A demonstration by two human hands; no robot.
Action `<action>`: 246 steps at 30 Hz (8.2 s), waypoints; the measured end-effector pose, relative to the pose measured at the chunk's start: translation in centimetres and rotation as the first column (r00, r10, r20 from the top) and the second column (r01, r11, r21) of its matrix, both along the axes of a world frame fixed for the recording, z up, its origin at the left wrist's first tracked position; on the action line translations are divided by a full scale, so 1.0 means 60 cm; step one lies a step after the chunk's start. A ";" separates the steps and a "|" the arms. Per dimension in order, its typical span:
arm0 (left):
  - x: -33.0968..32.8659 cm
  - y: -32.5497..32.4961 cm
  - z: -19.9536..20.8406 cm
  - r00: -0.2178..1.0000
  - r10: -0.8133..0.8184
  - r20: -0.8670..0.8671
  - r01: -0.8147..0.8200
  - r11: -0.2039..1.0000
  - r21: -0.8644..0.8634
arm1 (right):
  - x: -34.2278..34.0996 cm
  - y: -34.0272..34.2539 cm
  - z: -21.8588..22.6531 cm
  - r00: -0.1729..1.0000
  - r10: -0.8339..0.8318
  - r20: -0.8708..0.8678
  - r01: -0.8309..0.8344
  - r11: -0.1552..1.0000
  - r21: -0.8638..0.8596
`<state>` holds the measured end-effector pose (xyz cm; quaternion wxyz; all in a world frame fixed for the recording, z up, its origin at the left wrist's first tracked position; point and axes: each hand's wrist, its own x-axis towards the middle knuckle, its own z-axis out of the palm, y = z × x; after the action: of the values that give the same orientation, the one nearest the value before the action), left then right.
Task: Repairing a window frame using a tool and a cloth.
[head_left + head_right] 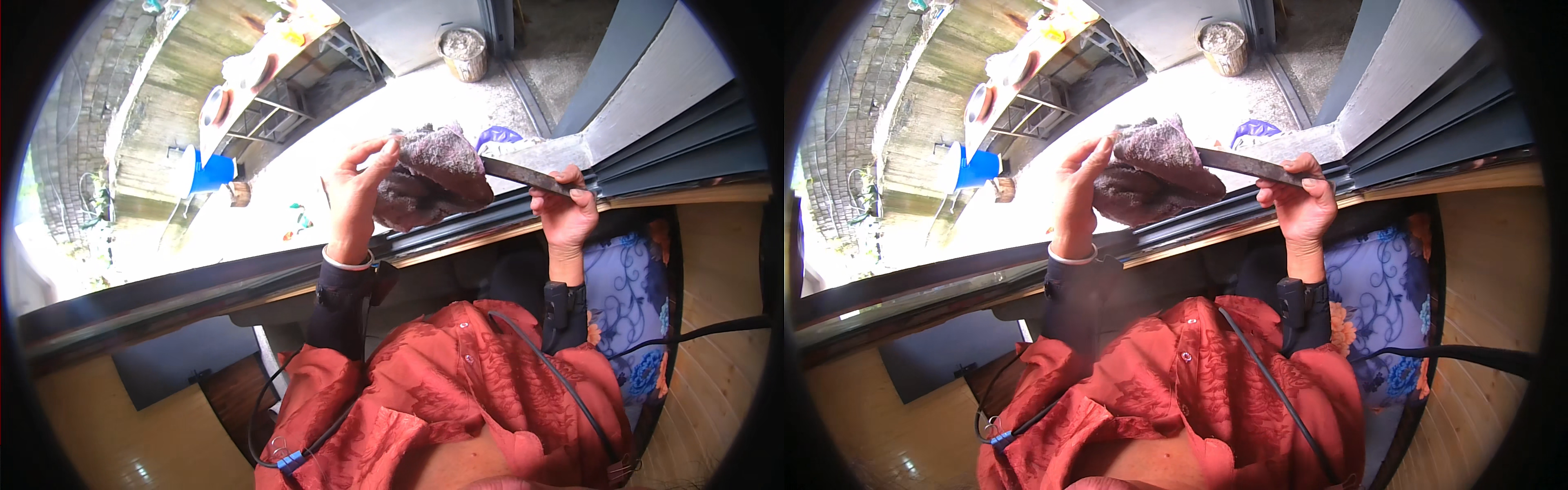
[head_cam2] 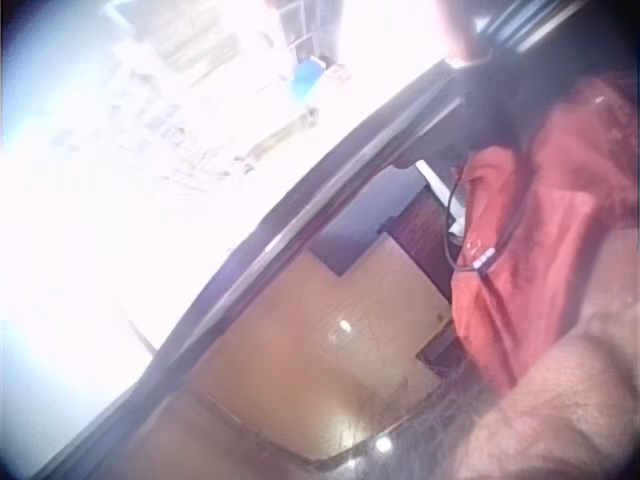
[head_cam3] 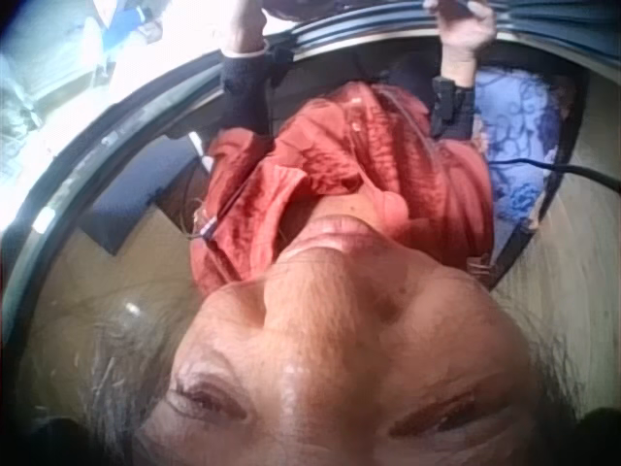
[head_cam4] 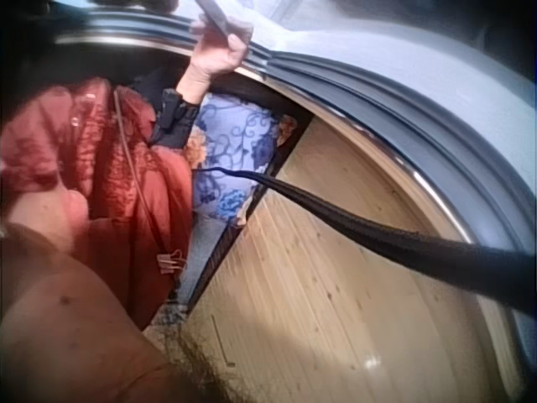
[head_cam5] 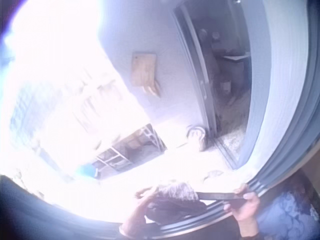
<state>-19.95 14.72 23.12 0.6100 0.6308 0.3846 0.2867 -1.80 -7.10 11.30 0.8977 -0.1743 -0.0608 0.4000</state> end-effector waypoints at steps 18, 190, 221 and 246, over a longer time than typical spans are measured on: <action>0.055 0.164 -0.183 0.946 0.224 -0.233 -0.269 0.946 -0.181 | -0.009 -0.002 -0.081 1.000 0.009 -0.013 -0.011 0.980 -0.198; -0.184 -0.104 -0.405 0.931 0.361 -0.058 -0.238 0.479 -0.845 | -0.320 0.375 -0.216 -0.344 0.488 0.802 -0.127 0.822 -0.555; -0.175 -0.087 -0.384 0.944 0.331 0.007 -0.186 0.546 -0.817 | -0.334 0.395 -0.238 -0.120 0.783 0.611 -0.368 0.537 -0.759; -0.168 -0.056 -0.360 0.943 0.328 0.063 -0.042 0.302 -0.952 | -0.273 0.472 -0.235 -0.585 0.630 0.511 0.079 0.671 -0.737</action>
<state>-30.01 11.34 1.49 0.8660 0.0698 0.4704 0.1545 -18.19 21.23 -2.79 0.1355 -0.5712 -0.7353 0.3386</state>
